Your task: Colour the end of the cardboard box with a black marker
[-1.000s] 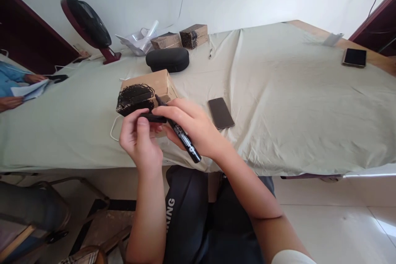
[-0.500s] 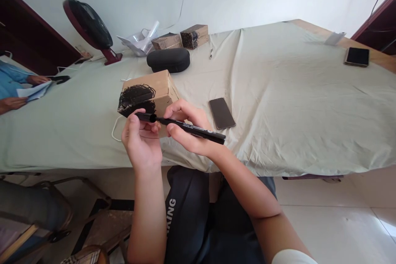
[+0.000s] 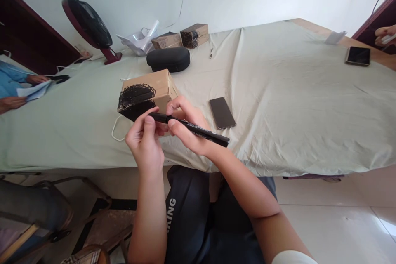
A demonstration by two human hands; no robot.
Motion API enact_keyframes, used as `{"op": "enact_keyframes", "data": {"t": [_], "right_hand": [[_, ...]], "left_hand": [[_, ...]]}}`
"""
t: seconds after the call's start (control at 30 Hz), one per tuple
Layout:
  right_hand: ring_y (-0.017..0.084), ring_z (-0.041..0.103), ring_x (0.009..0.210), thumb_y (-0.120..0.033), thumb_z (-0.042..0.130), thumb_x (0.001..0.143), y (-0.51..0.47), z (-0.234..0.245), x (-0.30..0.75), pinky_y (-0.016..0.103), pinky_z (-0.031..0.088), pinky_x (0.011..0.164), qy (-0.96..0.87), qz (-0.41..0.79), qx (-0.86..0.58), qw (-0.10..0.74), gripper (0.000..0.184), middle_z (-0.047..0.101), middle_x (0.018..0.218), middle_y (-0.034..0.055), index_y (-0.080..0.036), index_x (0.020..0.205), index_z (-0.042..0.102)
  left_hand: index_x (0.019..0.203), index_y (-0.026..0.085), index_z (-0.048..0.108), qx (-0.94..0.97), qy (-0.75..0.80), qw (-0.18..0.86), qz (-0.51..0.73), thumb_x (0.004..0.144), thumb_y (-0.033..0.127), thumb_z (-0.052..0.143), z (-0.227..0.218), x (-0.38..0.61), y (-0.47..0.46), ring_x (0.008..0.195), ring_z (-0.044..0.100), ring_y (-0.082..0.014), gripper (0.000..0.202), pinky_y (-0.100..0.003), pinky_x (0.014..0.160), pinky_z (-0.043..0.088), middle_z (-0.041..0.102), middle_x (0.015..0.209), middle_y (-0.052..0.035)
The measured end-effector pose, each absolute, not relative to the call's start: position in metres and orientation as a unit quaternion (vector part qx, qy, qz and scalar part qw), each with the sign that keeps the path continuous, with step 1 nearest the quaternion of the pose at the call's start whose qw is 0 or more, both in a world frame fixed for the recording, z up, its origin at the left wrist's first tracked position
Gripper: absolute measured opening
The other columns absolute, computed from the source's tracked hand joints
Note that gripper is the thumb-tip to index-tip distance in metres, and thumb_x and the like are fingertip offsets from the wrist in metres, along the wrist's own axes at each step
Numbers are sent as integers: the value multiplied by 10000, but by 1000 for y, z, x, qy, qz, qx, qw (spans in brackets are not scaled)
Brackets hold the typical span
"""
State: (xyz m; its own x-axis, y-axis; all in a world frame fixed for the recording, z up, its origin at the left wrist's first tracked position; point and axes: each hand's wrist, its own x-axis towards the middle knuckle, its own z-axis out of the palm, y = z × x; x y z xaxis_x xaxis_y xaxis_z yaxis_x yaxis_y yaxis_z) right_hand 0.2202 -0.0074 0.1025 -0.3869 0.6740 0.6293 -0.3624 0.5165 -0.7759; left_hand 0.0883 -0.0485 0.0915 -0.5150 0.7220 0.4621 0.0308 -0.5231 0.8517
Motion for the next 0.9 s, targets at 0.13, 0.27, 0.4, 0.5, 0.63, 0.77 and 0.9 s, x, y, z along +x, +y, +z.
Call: {"op": "enact_keyframes", "data": {"t": [0.13,0.27,0.4,0.5,0.63,0.77,0.9], "right_hand": [[150,578,634,-525,606,1035,-4,103,221,301,471,604,-685,509,-111,509,300,634,742,-38,-264,1065,462],[164,630,716,-465,629,1034,-5,101,217,307,499,667,-691,515,-116,494,269,674,810,-20,-254,1097,474],[159,655,722,-339,557,1060,-3,95,212,323,548,721,-697,469,-116,529,180,694,881,0,-232,1205,549],[205,731,1005,-330,556,1049,3,91,213,362,594,892,-701,433,-129,552,288,737,1179,91,-225,1313,600],[229,735,1136,-406,585,1037,15,89,218,378,603,944,-663,500,-145,538,404,736,1326,120,-233,1401,562],[189,729,878,-512,580,1009,26,91,226,324,579,776,-624,524,-153,559,431,769,1105,72,-224,1329,550],[163,627,670,-520,478,1018,36,95,238,279,495,643,-577,496,-224,609,319,741,845,33,-227,1093,580]], "left_hand": [[1090,232,858,431,452,215,751,947,559,773,88,89,-47,542,554,-97,367,-219,535,438,599,620,17],[1131,234,854,416,452,224,756,951,562,768,86,94,-45,543,525,-94,384,-223,522,432,598,641,15],[1164,232,849,429,451,230,748,948,550,775,81,97,-43,521,460,-83,391,-209,469,363,576,641,17],[1192,220,843,452,457,244,726,988,559,715,79,94,-43,500,415,-85,415,-209,460,338,502,582,32],[1276,199,806,466,487,208,708,1003,494,697,82,91,-45,508,415,-97,417,-221,482,351,464,571,46],[1201,205,816,479,480,151,719,1019,347,648,90,93,-55,490,353,-82,286,-222,473,285,425,567,59],[873,205,788,572,445,153,671,1054,276,571,113,98,-83,456,347,-75,291,-253,460,245,419,530,50]]}}
